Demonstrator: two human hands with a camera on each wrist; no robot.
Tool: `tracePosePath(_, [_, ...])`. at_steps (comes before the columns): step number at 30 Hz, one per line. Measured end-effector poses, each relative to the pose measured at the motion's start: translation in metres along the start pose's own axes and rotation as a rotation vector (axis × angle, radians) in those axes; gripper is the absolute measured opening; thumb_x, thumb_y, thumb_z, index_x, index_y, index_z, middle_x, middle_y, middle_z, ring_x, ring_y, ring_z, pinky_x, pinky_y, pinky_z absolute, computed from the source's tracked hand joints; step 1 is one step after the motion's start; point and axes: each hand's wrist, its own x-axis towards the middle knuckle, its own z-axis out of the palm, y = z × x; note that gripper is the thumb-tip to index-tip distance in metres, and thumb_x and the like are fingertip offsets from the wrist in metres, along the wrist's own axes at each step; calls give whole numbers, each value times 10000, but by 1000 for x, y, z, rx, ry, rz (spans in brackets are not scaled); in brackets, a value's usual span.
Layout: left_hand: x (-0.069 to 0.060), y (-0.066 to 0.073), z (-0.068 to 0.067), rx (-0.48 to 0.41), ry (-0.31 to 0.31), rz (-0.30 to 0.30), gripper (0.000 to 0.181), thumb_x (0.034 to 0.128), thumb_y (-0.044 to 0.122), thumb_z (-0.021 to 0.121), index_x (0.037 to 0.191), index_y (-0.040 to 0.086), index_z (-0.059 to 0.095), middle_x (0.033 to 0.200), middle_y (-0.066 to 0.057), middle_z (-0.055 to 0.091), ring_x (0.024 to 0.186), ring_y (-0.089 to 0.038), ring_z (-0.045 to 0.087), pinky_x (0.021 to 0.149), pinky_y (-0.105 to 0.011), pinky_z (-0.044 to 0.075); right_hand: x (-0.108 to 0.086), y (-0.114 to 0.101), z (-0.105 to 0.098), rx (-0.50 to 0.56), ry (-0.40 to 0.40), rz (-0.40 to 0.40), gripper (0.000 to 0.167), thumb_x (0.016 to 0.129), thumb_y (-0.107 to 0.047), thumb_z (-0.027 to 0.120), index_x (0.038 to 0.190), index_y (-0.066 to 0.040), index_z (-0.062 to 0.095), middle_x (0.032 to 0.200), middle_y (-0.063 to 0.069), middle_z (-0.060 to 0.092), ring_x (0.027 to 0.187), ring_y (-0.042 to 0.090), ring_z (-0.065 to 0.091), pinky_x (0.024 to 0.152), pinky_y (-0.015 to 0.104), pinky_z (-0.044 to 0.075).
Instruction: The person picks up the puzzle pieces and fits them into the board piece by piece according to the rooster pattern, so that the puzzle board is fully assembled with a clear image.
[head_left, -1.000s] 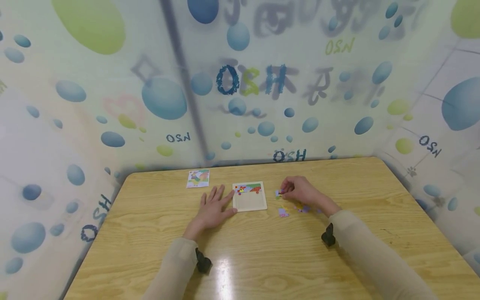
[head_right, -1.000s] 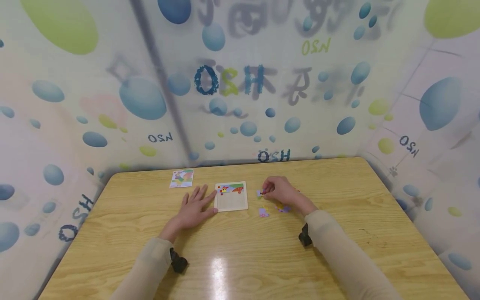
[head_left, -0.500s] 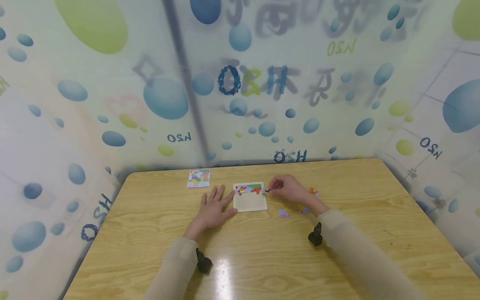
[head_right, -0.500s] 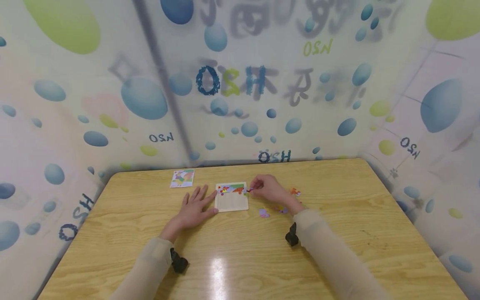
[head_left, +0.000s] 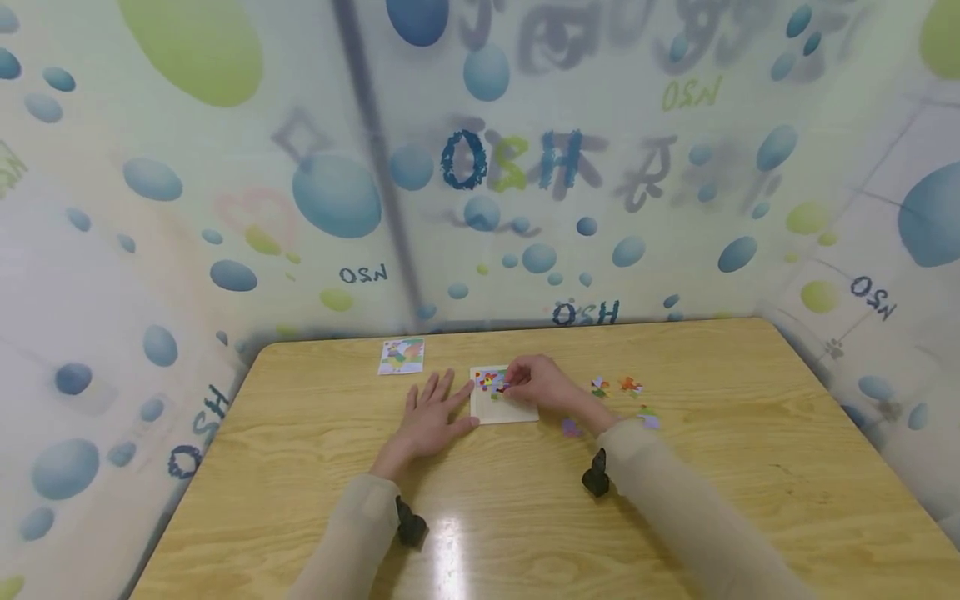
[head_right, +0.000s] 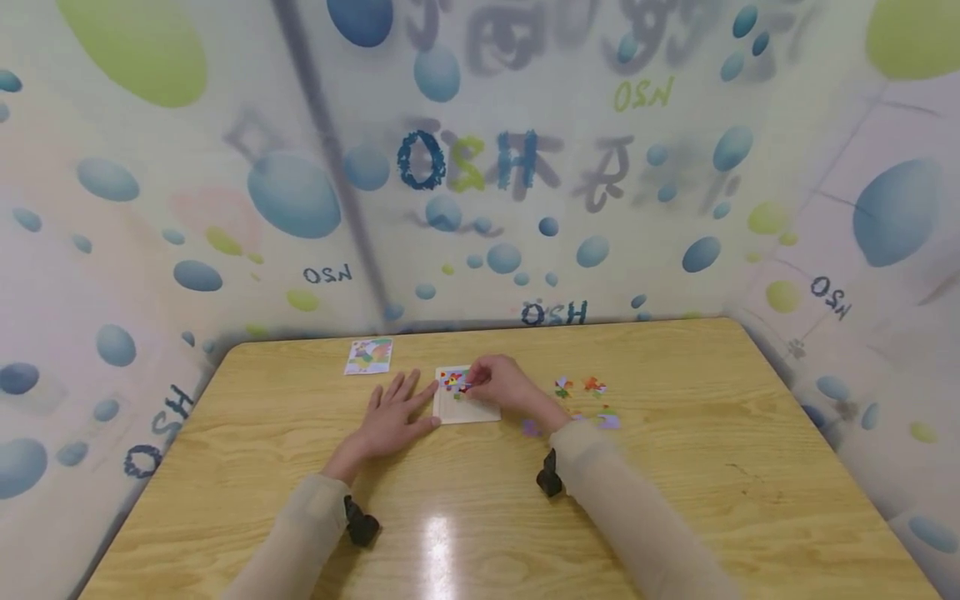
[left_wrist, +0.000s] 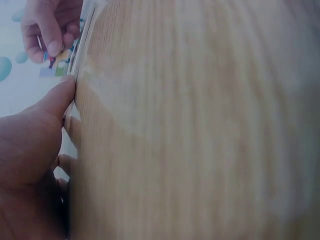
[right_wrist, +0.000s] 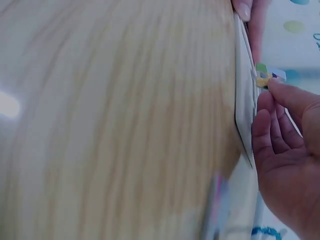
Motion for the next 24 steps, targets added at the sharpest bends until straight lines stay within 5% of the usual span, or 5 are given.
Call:
tracePosePath(8, [-1,3,-2,-14,-2,0,671,1034,502,555,1606,199,376,1699,-182,106,1554,-417,9,1178,-666,-31,11,-8,17,-21,18,-24,99,871,5,772,939,-31,710,887,21,701,831,134,645,800,296,545])
tracePosePath(24, [1,1,1,1,7,11,669,1037,488,560,1606,188,377,1693,-200,121,1550,-433,20,1168,-686,-21,15,-10,29,-22,89,76,108,881,-22,786,953,-38,707,874,28,688,818,152,635,770,294,535])
